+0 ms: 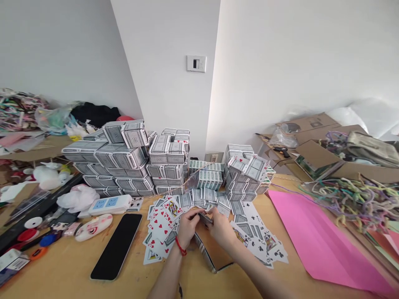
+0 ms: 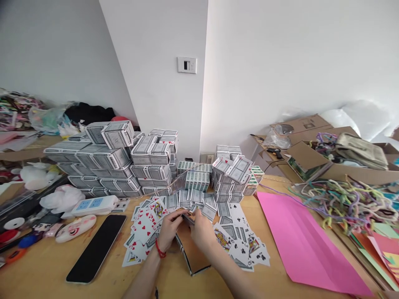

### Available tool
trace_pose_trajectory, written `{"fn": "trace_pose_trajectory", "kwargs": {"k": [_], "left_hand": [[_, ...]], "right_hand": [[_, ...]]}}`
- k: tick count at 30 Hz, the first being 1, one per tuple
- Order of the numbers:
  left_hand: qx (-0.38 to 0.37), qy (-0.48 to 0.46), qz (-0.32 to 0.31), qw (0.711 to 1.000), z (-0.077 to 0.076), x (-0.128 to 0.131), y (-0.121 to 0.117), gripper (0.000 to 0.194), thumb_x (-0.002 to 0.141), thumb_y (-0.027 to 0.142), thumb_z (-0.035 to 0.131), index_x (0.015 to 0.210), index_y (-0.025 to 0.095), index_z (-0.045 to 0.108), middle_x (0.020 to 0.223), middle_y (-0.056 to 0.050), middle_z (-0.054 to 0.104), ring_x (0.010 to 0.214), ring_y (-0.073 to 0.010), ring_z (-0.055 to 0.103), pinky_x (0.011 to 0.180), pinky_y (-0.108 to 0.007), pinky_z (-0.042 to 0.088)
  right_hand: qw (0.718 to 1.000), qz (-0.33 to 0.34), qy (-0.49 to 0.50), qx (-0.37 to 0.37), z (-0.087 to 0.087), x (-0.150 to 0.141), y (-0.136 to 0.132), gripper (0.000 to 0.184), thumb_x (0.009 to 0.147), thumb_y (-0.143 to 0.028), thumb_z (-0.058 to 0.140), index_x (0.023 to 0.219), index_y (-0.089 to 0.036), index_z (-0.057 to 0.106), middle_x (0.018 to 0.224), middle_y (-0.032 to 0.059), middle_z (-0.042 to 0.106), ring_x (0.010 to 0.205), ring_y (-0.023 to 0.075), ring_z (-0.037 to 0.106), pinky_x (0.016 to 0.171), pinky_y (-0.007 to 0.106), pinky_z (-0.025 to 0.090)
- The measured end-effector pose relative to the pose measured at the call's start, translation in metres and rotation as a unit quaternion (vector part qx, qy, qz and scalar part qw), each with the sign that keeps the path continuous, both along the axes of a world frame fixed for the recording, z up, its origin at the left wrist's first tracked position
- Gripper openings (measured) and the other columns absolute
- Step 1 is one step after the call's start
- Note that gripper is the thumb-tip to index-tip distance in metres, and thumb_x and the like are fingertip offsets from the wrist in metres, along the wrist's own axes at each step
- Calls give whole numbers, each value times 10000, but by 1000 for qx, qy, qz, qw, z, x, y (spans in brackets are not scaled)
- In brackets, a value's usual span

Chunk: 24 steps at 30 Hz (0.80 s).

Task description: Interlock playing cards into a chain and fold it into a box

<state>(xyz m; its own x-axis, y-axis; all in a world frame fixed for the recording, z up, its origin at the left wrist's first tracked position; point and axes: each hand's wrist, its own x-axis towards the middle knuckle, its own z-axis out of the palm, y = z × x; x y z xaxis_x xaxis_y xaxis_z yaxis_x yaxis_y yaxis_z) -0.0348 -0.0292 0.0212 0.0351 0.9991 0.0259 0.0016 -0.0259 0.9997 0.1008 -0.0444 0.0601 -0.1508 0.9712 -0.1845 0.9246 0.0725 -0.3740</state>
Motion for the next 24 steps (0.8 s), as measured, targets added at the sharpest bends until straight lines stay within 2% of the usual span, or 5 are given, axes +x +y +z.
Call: {"fn": "trace_pose_trajectory", "kwargs": {"k": [2, 6, 10, 19, 24], "left_hand": [[-11, -18, 16, 1000, 2, 0, 0, 265, 649, 172, 505, 822, 177, 705, 876, -37, 705, 837, -214, 626, 809, -341, 466], [-15, -42, 29, 999, 4, -2, 0, 249, 668, 210, 502, 812, 170, 701, 873, -46, 705, 848, -218, 627, 802, -337, 466], [-18, -68, 19, 997, 5, -3, -1, 228, 661, 206, 521, 794, 167, 702, 848, -47, 707, 844, -219, 628, 805, -332, 459], [-18, -94, -32, 995, 6, -2, -2, 213, 671, 186, 502, 761, 156, 692, 883, -57, 696, 839, -215, 621, 821, -334, 441], [-17, -97, -46, 994, 5, -3, -3, 241, 677, 163, 491, 805, 151, 695, 870, -62, 695, 868, -217, 614, 816, -327, 443]], "right_hand": [[1000, 10, -17, -7, 0, 6, 3, 187, 825, -227, 447, 939, -127, 558, 817, 98, 672, 772, 189, 634, 625, 226, 403], [998, 35, -57, -22, 1, 11, 6, 339, 870, -329, 369, 792, -133, 634, 766, 140, 677, 716, 222, 642, 583, 260, 406], [993, 69, -94, -24, 2, 9, 6, 351, 878, -313, 352, 839, -124, 644, 798, 178, 671, 727, 255, 644, 578, 289, 422], [981, 161, -103, -24, 7, 12, -1, 362, 893, -289, 286, 954, -144, 611, 842, 147, 675, 750, 248, 642, 587, 284, 423], [977, 183, -101, -37, 8, 10, -6, 396, 885, -279, 269, 877, -128, 635, 822, 146, 677, 723, 236, 640, 561, 272, 398]]}}
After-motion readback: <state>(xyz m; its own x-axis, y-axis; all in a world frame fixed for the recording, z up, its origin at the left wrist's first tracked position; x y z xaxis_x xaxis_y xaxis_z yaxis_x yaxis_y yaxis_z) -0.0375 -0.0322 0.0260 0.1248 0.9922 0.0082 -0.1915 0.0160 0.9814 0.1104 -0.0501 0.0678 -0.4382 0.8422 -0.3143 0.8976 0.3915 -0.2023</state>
